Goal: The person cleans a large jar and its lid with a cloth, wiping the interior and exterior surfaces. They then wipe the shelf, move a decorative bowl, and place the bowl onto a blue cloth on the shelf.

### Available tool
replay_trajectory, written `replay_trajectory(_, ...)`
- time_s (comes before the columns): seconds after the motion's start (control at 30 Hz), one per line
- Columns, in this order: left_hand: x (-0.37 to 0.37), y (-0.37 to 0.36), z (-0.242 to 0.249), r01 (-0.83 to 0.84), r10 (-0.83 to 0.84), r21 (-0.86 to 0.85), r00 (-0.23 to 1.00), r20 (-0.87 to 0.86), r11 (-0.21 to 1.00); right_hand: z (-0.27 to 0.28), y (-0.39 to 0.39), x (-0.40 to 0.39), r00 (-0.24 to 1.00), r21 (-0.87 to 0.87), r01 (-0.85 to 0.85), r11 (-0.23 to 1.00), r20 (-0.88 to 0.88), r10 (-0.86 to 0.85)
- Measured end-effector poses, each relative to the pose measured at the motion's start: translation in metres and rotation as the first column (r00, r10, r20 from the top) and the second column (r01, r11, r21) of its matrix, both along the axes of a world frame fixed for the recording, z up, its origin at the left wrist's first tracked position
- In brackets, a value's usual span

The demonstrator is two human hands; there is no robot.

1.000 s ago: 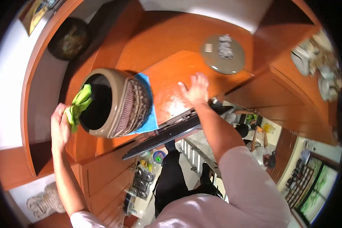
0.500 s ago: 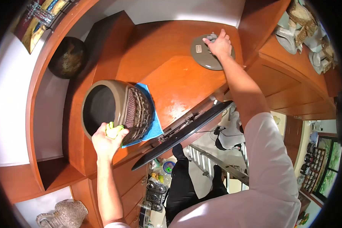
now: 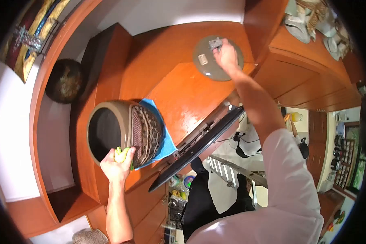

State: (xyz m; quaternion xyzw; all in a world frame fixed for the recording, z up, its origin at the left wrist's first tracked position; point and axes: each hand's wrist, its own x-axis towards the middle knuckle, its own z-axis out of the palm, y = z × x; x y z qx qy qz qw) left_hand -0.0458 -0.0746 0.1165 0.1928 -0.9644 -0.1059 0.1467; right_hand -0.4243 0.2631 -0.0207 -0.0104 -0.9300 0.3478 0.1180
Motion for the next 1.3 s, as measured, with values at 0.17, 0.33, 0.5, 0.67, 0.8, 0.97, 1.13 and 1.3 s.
replay_trajectory(0.17,0.002,-0.005,-0.004,-0.005,0.005,0.066,1.000,-0.004,0.998,0.023,0.018,0.066,0.972,-0.395,0.072,0.916,-0.178,-0.153)
replay_trajectory(0.33,-0.011,-0.013,0.009,-0.001,0.001,0.117,1.000,0.002,0.993,0.058,0.060,0.180,0.974,-0.692,-0.053,0.720,-0.193,-0.115)
replay_trajectory(0.5,-0.076,-0.016,0.064,-0.005,-0.006,0.151,0.997,0.074,0.989,0.061,0.097,0.298,0.995,-0.917,0.075,0.392,0.094,0.027)
replay_trajectory(0.67,-0.130,-0.019,0.086,0.034,-0.048,0.215,0.997,0.062,0.976,0.074,0.113,0.389,0.918,-0.870,0.383,0.312,0.397,-0.020)
replay_trajectory(0.8,-0.160,0.007,0.102,0.123,-0.140,0.279,0.989,0.041,0.952,0.058,0.132,0.442,0.880,-0.818,0.459,0.346,0.473,-0.050)
replay_trajectory(0.97,-0.215,0.042,0.100,0.297,-0.304,0.384,0.952,-0.046,0.874,0.048,0.144,0.476,0.853,-0.785,0.517,0.341,0.503,-0.137)
replay_trajectory(1.13,-0.274,0.093,0.087,0.365,-0.367,0.218,0.930,-0.031,0.905,0.034,0.152,0.506,0.835,-0.746,0.551,0.374,0.494,-0.244)
replay_trajectory(1.3,-0.313,0.133,0.080,0.317,-0.323,0.148,0.946,0.017,0.937,0.030,0.163,0.531,0.814,-0.747,0.577,0.330,0.494,-0.305)
